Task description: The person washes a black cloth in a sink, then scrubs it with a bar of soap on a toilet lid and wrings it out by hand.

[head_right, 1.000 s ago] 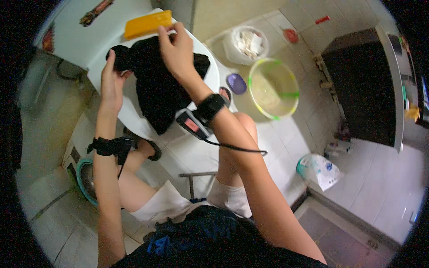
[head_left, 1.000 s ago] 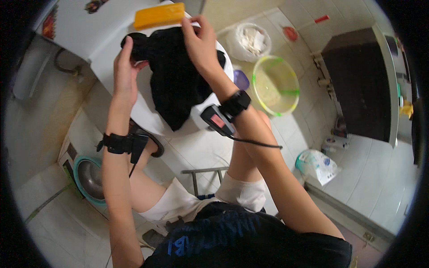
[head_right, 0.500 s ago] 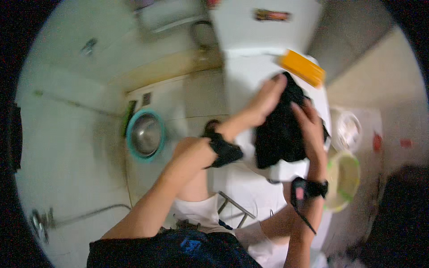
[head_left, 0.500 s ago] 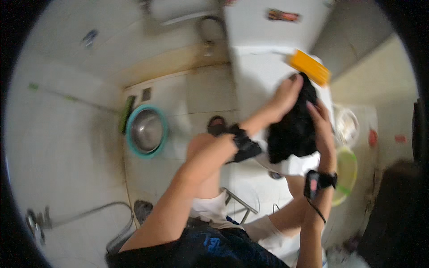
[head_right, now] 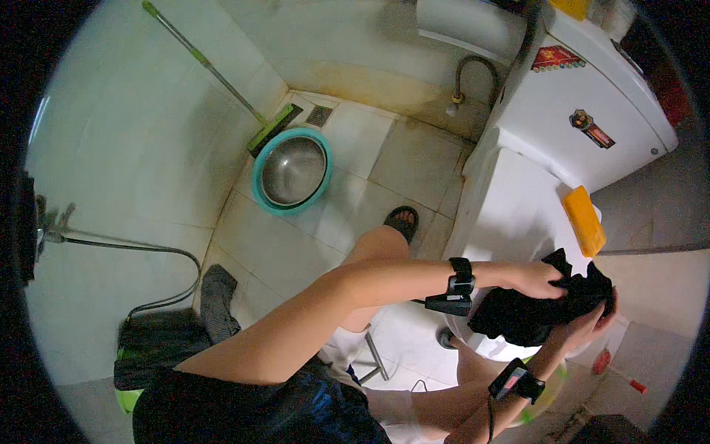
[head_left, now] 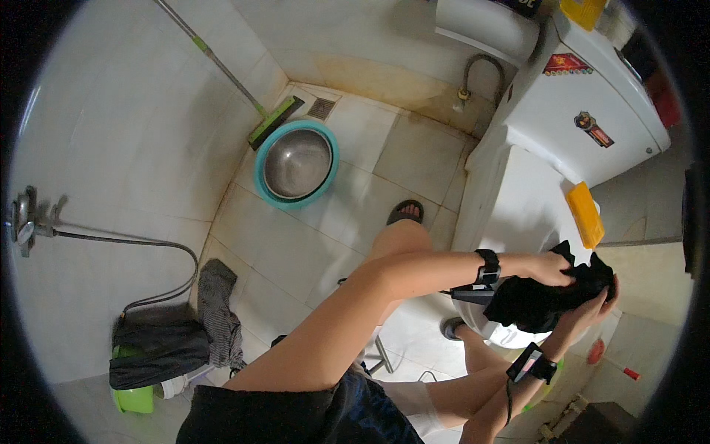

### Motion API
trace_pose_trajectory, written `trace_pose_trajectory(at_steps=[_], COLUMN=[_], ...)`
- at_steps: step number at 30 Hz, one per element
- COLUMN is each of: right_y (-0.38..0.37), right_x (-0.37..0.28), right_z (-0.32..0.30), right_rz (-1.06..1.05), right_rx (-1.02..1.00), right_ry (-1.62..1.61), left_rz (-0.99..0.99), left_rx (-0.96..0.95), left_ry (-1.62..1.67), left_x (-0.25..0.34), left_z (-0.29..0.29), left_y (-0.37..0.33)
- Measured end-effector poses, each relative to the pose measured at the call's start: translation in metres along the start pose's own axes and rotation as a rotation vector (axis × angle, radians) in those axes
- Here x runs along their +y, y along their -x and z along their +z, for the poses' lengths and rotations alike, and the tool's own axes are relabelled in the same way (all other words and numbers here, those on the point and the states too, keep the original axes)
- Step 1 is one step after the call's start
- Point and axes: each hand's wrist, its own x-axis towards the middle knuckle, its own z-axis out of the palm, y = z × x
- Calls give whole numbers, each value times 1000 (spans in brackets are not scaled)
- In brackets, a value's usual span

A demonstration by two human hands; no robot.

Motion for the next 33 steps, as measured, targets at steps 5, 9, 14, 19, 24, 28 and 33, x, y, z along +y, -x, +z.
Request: trace_pose_trajectory(at_steps=[5, 9, 14, 19, 24, 28, 33], right_y=[-4, 3, -7, -4, -16, -20, -52], right_x=[1, -10, 7, 11, 7, 24, 44], right_z=[-10, -7, 1, 0, -20, -24, -28], right_rz=[-62, 156, 151, 150, 200, -11, -242], right_rx=[-27, -84, -97, -136, -293, -332, -376], right_ry=[88, 117, -53, -222, 250, 669, 846], left_rz=[61, 91, -36, -193, -200, -233, -172], left_rx=[412, 586, 502, 200, 127, 225, 268], left_ry=[68, 122, 83, 145, -358, -647, -568], left_x=[12, 18, 30, 33, 20, 10, 1], left_z=[-8, -26, -54, -74, -76, -78, -73], left_y=[-13, -11, -1, 10, 7, 15, 11])
